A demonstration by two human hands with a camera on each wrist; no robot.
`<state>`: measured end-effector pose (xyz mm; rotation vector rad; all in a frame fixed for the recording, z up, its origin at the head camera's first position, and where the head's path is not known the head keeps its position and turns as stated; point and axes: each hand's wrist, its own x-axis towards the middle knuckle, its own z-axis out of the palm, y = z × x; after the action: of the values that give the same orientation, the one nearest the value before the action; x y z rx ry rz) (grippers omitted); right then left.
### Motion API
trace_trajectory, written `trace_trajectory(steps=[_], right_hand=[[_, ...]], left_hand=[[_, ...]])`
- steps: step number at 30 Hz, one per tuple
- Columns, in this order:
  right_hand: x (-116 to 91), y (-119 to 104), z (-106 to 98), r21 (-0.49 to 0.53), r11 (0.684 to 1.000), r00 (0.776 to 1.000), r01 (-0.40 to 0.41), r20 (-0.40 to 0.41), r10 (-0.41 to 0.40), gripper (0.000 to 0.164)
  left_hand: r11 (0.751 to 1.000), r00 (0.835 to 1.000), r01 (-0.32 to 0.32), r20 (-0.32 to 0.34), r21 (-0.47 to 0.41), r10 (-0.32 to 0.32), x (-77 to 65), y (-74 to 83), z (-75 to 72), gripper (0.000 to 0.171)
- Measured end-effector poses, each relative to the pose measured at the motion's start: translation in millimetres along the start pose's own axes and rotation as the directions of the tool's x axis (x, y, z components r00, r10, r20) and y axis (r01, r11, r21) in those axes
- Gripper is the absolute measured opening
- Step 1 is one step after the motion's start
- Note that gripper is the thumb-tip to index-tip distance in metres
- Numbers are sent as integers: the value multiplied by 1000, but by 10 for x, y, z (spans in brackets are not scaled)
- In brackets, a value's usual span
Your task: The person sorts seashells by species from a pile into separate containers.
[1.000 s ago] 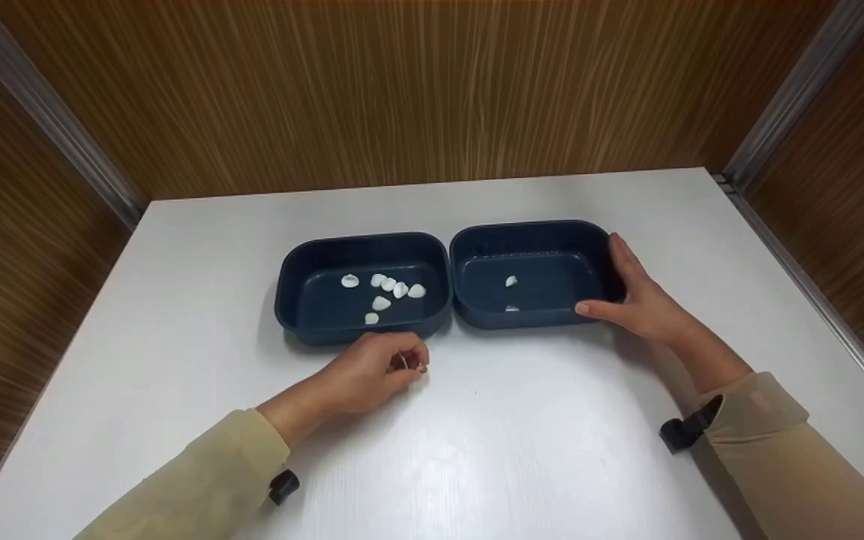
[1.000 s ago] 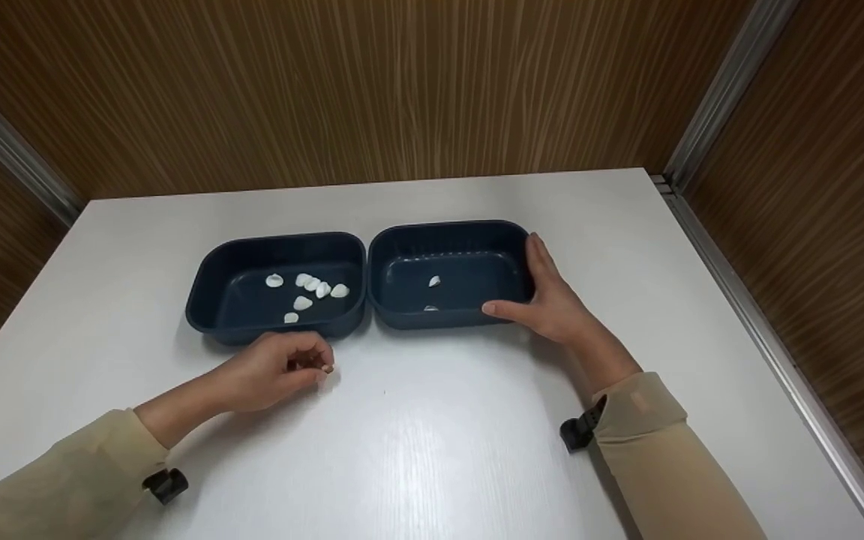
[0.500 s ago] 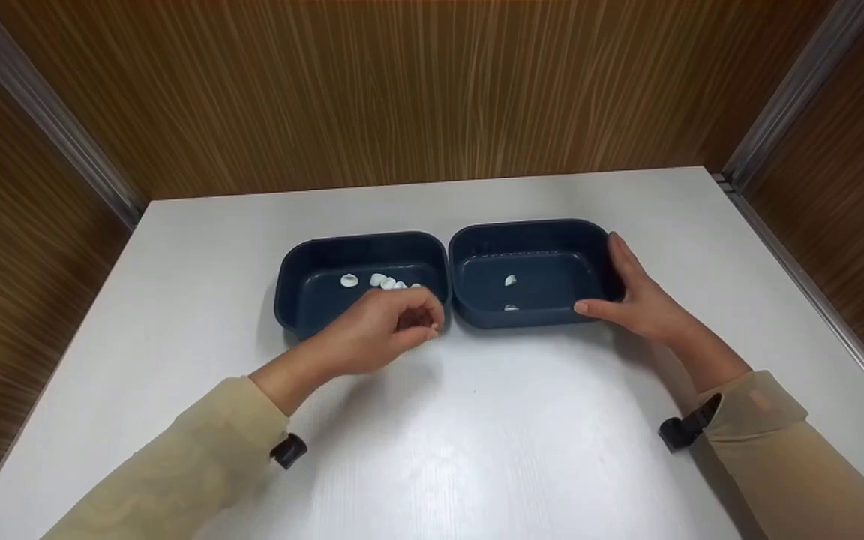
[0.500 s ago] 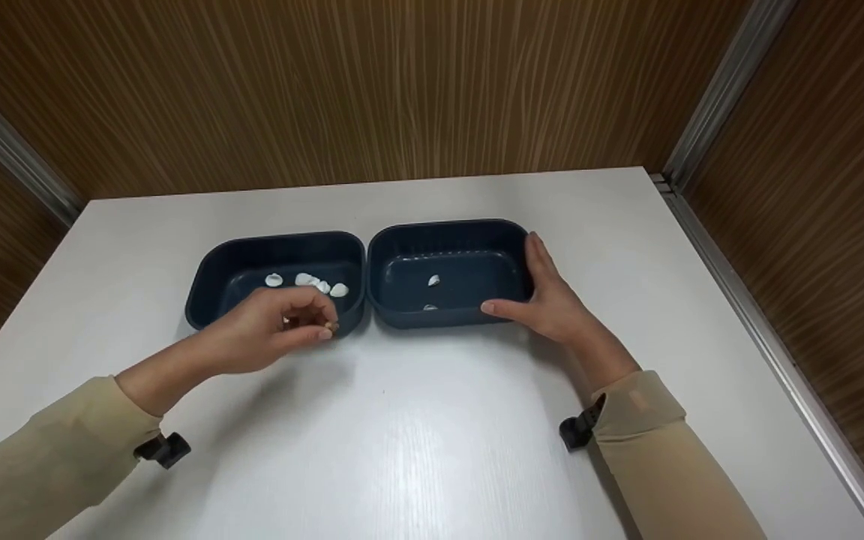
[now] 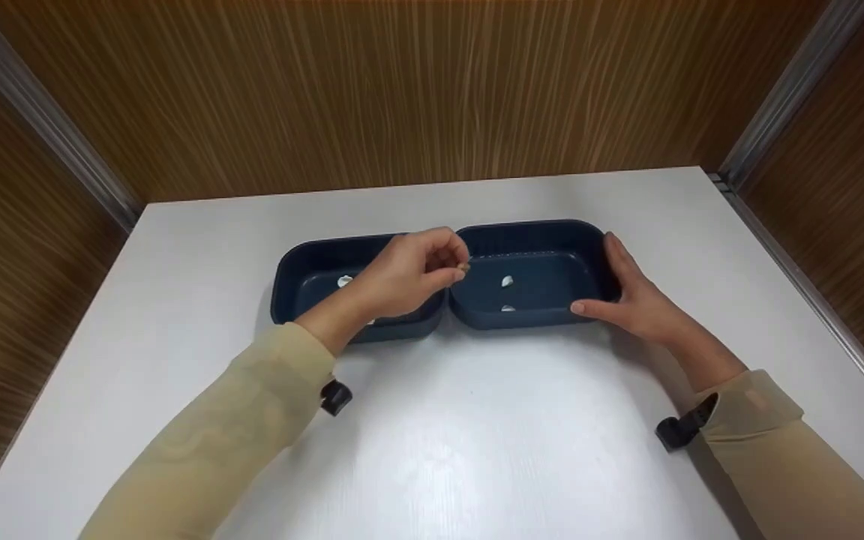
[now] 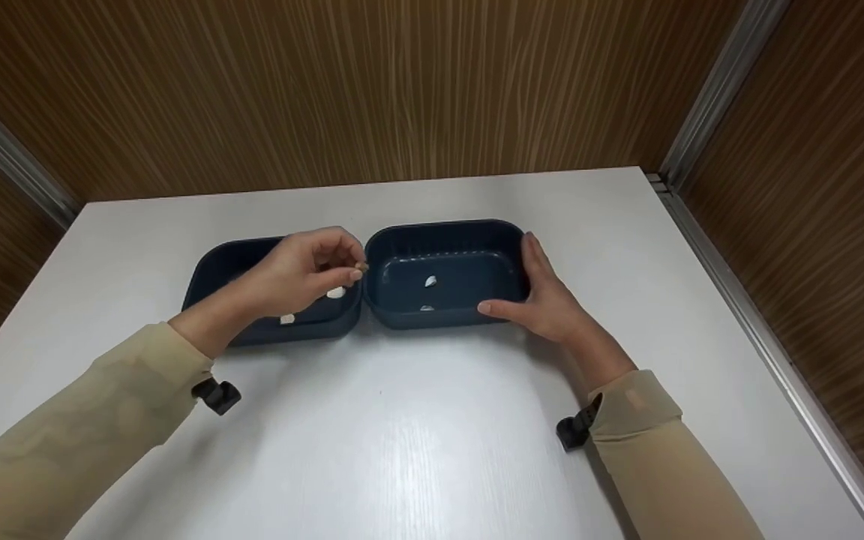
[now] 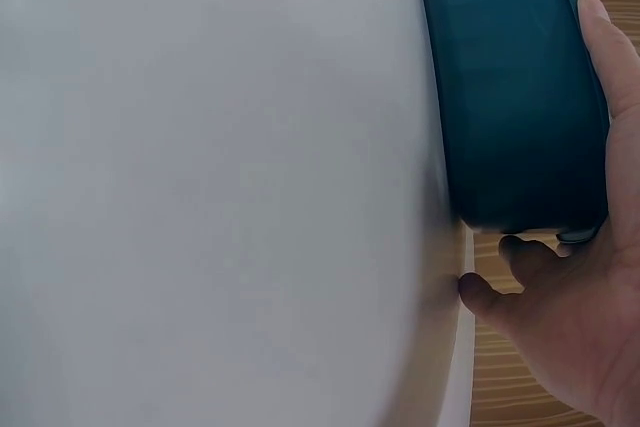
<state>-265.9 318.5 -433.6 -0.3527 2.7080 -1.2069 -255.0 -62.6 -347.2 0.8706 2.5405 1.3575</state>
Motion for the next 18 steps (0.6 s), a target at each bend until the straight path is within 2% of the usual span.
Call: trace_trajectory(steps=[8,18], right_hand=[[-1,-17,29,2,1000,1000,9,-3,-9,128],[14,-21,52,1,1000,1000,15,4,-15,128]], left_hand=[[996,998,53,-24,-71,-55,267,-180,147,6],[995,995,85,-41,-46,-87,477,-280,331,8]])
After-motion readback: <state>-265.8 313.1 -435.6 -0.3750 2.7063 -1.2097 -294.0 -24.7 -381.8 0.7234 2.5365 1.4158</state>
